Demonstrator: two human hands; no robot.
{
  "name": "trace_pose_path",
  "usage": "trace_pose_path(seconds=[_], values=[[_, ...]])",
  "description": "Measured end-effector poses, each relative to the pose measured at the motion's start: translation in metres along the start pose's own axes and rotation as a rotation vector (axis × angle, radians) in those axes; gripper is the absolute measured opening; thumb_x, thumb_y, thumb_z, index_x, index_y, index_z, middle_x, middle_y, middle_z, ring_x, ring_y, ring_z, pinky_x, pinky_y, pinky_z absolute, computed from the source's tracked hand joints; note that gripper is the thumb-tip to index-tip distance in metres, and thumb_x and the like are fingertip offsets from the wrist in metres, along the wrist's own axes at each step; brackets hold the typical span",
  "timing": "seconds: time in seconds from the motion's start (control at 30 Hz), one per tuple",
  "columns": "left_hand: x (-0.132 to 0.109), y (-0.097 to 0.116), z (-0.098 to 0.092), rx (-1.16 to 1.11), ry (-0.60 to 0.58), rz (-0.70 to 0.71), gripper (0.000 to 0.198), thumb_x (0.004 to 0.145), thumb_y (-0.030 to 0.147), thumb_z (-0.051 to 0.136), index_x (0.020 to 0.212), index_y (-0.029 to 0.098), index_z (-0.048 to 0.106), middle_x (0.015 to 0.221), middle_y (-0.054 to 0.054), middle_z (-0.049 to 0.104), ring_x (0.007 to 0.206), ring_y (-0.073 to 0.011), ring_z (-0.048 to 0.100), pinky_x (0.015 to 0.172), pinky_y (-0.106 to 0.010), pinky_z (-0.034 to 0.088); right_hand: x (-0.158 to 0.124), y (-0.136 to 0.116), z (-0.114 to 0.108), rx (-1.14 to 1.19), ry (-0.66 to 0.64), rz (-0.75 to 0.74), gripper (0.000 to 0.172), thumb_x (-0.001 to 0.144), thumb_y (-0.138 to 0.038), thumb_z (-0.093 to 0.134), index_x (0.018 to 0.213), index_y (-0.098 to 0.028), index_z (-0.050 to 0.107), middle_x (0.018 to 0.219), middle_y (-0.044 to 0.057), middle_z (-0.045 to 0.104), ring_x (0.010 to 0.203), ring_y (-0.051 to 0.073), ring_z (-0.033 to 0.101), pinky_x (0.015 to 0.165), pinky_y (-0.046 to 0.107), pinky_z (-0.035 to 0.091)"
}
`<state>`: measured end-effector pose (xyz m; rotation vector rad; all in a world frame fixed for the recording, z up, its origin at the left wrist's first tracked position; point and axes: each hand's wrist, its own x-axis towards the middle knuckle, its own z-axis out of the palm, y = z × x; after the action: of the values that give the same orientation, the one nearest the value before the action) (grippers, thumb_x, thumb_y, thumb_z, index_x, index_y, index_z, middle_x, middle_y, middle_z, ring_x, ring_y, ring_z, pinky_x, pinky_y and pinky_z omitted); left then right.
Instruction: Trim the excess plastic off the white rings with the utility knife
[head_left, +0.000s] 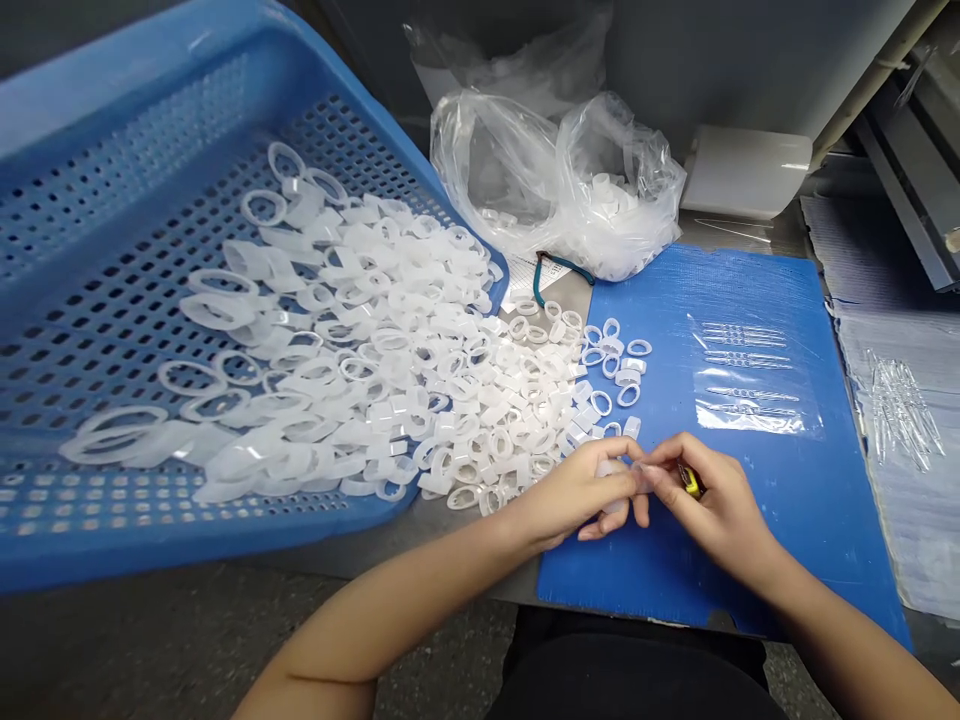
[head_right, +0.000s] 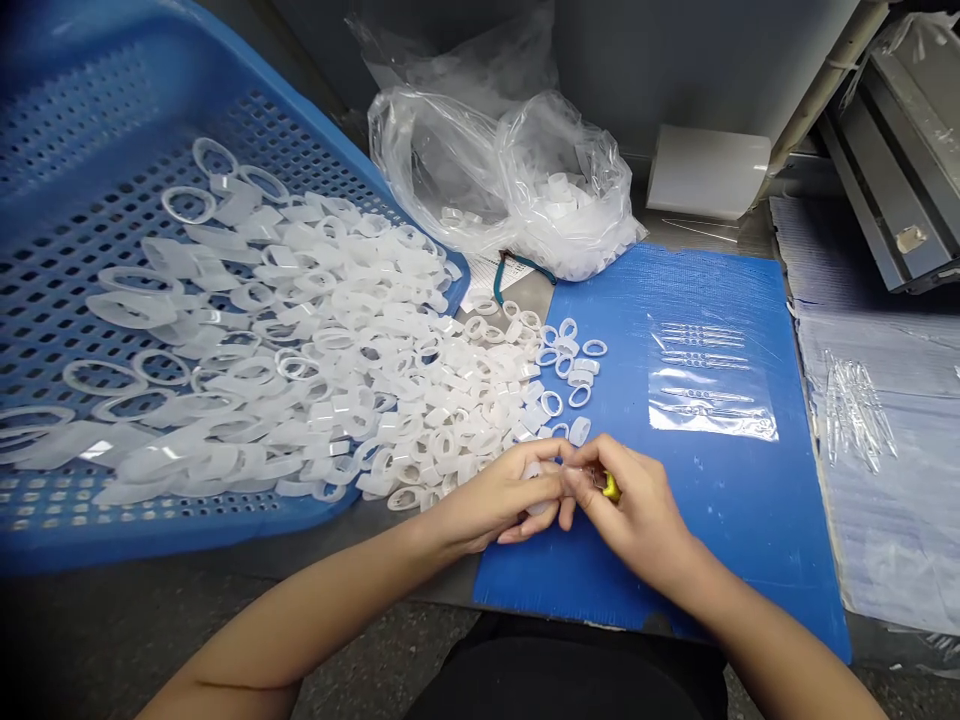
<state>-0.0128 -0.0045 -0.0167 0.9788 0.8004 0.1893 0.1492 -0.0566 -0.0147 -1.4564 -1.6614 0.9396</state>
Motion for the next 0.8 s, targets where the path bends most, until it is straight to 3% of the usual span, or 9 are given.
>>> trace_pose_path(seconds=[0.1,0.17,0.23,0.33,0.43,0.5,0.67,0.73,0.8], values=[[-0.003,-0.001,0.002,0.364,0.259,0.225,0.007,0.082,0.023,0.052,0.082,0.018,0.057,0.073,0.000,0.064,0.059,-0.0114,0.056,0.055,-0.022,0.044,0.000,0.002,0.003,-0.043,0.046,0.004,0.011,0.089,-0.029,0.056,0.083,-0.021,0.052,0.062,-0.003,0.059,0.051,0.012,0.053,0.050,0.022,0.040],[-0.004,-0.001,0.002,0.533,0.370,0.382,0.013,0.081,0.015,0.050,0.084,0.019,0.062,0.083,-0.003,0.067,0.079,-0.0163,0.062,0.074,-0.027,0.047,0.000,0.001,0.004,-0.051,0.010,-0.011,0.011,0.088,-0.030,0.057,0.084,-0.021,0.053,0.064,-0.002,0.060,0.053,0.012,0.054,0.051,0.022,0.041],[-0.005,0.000,0.001,0.565,0.398,0.447,0.019,0.081,0.012,0.048,0.089,0.019,0.064,0.087,-0.003,0.067,0.084,-0.0175,0.061,0.080,-0.029,0.045,0.001,0.000,0.003,-0.057,-0.021,-0.030,0.014,0.090,-0.029,0.055,0.079,-0.021,0.054,0.063,-0.002,0.060,0.054,0.012,0.055,0.053,0.022,0.041],[-0.006,0.004,-0.004,0.413,0.329,0.418,0.024,0.083,0.017,0.049,0.101,0.019,0.065,0.088,-0.003,0.063,0.069,-0.0128,0.056,0.067,-0.026,0.044,0.003,-0.001,-0.001,-0.032,0.000,-0.016,0.019,0.092,-0.030,0.052,0.075,-0.021,0.054,0.060,-0.002,0.057,0.054,0.012,0.052,0.052,0.022,0.040],[-0.004,0.007,-0.010,0.199,0.146,0.328,0.032,0.088,0.032,0.052,0.114,0.017,0.060,0.069,0.002,0.053,0.051,-0.0080,0.043,0.051,-0.022,0.035,0.004,0.000,-0.003,-0.003,0.029,-0.059,0.022,0.093,-0.030,0.050,0.074,-0.020,0.056,0.060,-0.002,0.056,0.053,0.012,0.050,0.052,0.023,0.039],[-0.002,0.005,-0.011,0.142,0.075,0.289,0.037,0.086,0.043,0.056,0.110,0.015,0.059,0.059,0.006,0.045,0.049,-0.0075,0.038,0.049,-0.021,0.030,0.004,0.002,-0.001,-0.009,0.043,-0.142,0.024,0.094,-0.030,0.049,0.072,-0.020,0.055,0.060,-0.002,0.056,0.053,0.013,0.049,0.052,0.023,0.039],[0.007,-0.003,-0.007,0.087,0.047,0.252,0.038,0.085,0.055,0.054,0.090,0.017,0.052,0.050,0.010,0.041,0.042,-0.0061,0.033,0.043,-0.018,0.024,0.003,0.012,0.008,-0.073,0.165,-0.167,0.027,0.091,-0.034,0.053,0.068,-0.022,0.044,0.055,-0.004,0.049,0.047,0.011,0.044,0.045,0.022,0.035],[0.013,0.008,-0.010,0.095,0.059,0.285,0.035,0.087,0.054,0.050,0.088,0.019,0.048,0.055,0.008,0.048,0.038,-0.0051,0.033,0.039,-0.017,0.022,0.004,0.014,0.009,-0.071,0.208,-0.127,0.025,0.091,-0.035,0.051,0.071,-0.023,0.044,0.054,-0.005,0.048,0.045,0.011,0.043,0.043,0.021,0.034],[0.023,0.037,-0.018,0.177,0.144,0.395,0.029,0.089,0.049,0.048,0.088,0.020,0.046,0.075,0.002,0.060,0.039,-0.0041,0.037,0.038,-0.017,0.023,0.005,0.014,0.008,-0.055,0.212,-0.106,0.022,0.092,-0.034,0.048,0.073,-0.023,0.045,0.056,-0.005,0.049,0.045,0.011,0.045,0.043,0.021,0.036]])
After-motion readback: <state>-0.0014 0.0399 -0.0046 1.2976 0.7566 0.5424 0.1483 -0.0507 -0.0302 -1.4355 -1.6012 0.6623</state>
